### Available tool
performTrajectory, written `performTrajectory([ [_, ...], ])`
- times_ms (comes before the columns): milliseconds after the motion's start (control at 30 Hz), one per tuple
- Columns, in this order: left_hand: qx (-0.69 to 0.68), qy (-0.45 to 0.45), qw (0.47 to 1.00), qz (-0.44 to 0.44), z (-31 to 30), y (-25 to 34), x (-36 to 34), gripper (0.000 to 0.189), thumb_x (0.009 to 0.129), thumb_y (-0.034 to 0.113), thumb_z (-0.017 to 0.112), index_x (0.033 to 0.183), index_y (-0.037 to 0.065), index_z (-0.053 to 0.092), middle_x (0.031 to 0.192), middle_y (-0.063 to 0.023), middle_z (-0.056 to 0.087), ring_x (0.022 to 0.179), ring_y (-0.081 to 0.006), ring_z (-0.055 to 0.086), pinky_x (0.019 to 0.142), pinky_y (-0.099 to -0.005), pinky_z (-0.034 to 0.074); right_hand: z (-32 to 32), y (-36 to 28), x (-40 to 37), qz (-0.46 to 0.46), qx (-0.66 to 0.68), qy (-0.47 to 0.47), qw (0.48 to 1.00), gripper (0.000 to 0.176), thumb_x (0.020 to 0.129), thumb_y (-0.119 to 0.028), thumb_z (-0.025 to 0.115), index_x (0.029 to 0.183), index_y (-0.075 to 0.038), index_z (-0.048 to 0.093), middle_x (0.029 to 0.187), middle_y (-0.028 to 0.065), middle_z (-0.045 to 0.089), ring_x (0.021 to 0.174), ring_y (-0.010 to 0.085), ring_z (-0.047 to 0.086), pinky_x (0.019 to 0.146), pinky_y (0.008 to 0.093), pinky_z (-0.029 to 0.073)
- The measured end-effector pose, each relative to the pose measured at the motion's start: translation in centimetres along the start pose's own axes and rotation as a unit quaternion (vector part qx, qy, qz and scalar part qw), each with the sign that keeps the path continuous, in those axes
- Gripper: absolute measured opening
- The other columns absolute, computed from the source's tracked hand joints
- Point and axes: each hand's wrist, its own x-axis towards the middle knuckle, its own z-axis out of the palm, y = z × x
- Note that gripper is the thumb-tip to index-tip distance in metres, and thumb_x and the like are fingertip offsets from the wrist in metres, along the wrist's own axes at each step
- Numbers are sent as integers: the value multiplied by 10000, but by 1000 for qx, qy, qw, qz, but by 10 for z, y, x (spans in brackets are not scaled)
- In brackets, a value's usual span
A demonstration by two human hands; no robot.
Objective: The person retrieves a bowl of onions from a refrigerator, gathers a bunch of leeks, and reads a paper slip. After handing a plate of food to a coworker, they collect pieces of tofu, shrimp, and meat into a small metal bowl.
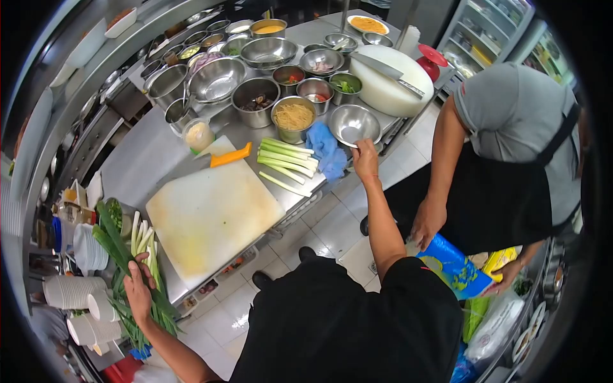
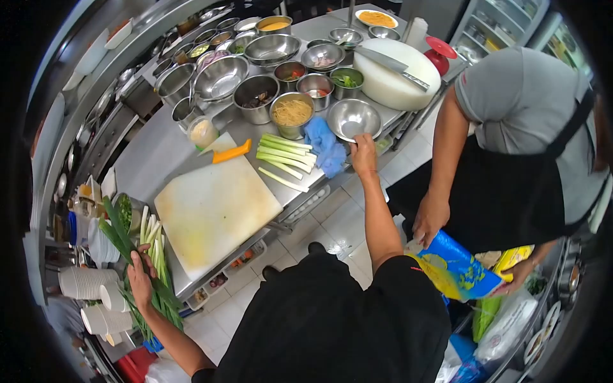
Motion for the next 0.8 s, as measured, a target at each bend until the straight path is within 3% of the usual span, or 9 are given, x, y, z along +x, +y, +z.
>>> performTrajectory([
  [100, -19, 6, 1000, 1, 17, 8, -6, 470, 986, 367, 347, 1124, -41, 538, 651, 10, 423, 517, -72, 397, 509, -213, 333, 4, 11, 10, -22, 4, -56, 998, 313, 731, -56, 679, 1034, -20, 605, 1059, 180, 576, 893, 317, 586, 740, 333, 483],
  [167, -22, -37, 999, -2, 13, -6, -8, 429, 980, 325, 367, 1170, -32, 511, 632, 14, 436, 510, -70, 397, 492, -211, 329, -18, -13, 17, -81, -121, -50, 988, 439, 727, -102, 701, 1134, -7, 571, 1189, 203, 539, 968, 317, 583, 767, 334, 496],
  [267, -89, -77, 992, -39, 43, 5, -15, 406, 971, 297, 380, 1224, -11, 456, 612, 12, 440, 501, -81, 405, 459, -229, 334, -59, -108, 37, -52, -35, -45, 997, 410, 762, -131, 688, 1122, 24, 569, 1164, 202, 547, 1014, 340, 566, 878, 371, 452],
  [333, -152, -132, 978, -52, 65, 2, -8, 396, 969, 296, 389, 1225, -2, 440, 619, 4, 442, 506, -91, 415, 465, -239, 349, -62, -162, 31, 194, 300, -197, 913, 354, 812, -161, 655, 1104, 24, 578, 1126, 187, 578, 950, 324, 593, 863, 333, 452],
  [400, -201, -176, 963, -23, 89, -7, 1, 376, 965, 288, 404, 1209, 5, 438, 643, -8, 454, 533, -100, 434, 503, -243, 372, -40, -191, 5, 50, 370, -361, 855, 307, 874, -173, 594, 1125, 4, 579, 1028, 141, 627, 863, 247, 609, 783, 288, 459],
  [533, -185, -203, 961, 29, 106, -28, 14, 332, 955, 243, 429, 1185, 4, 435, 708, -30, 499, 606, -119, 483, 565, -260, 404, -12, -188, -8, -123, 259, -277, 917, 298, 839, -140, 610, 1104, -5, 591, 1071, 153, 614, 904, 264, 610, 785, 314, 473],
  [633, -267, -214, 939, 20, 94, -39, 11, 290, 923, 190, 469, 1139, 0, 435, 689, -58, 502, 566, -142, 484, 547, -279, 421, -15, -139, 3, -77, 2, -67, 995, 298, 790, -79, 601, 1081, -12, 595, 1093, 178, 598, 958, 317, 596, 818, 366, 471],
  [700, -270, -207, 940, -6, 82, -42, 8, 268, 905, 141, 463, 1134, 4, 444, 685, -64, 501, 555, -139, 477, 543, -278, 423, -14, -106, 7, 129, -165, -132, 969, 270, 750, -64, 616, 1017, -27, 602, 1043, 199, 583, 973, 356, 574, 845, 409, 463],
  [800, -270, -232, 934, 0, 68, -45, 10, 252, 926, 152, 456, 1137, 15, 460, 709, -48, 502, 575, -125, 470, 545, -255, 408, 5, -35, 7, 80, -134, -125, 980, 210, 736, -40, 614, 944, -13, 606, 976, 198, 586, 969, 366, 563, 821, 421, 463],
])
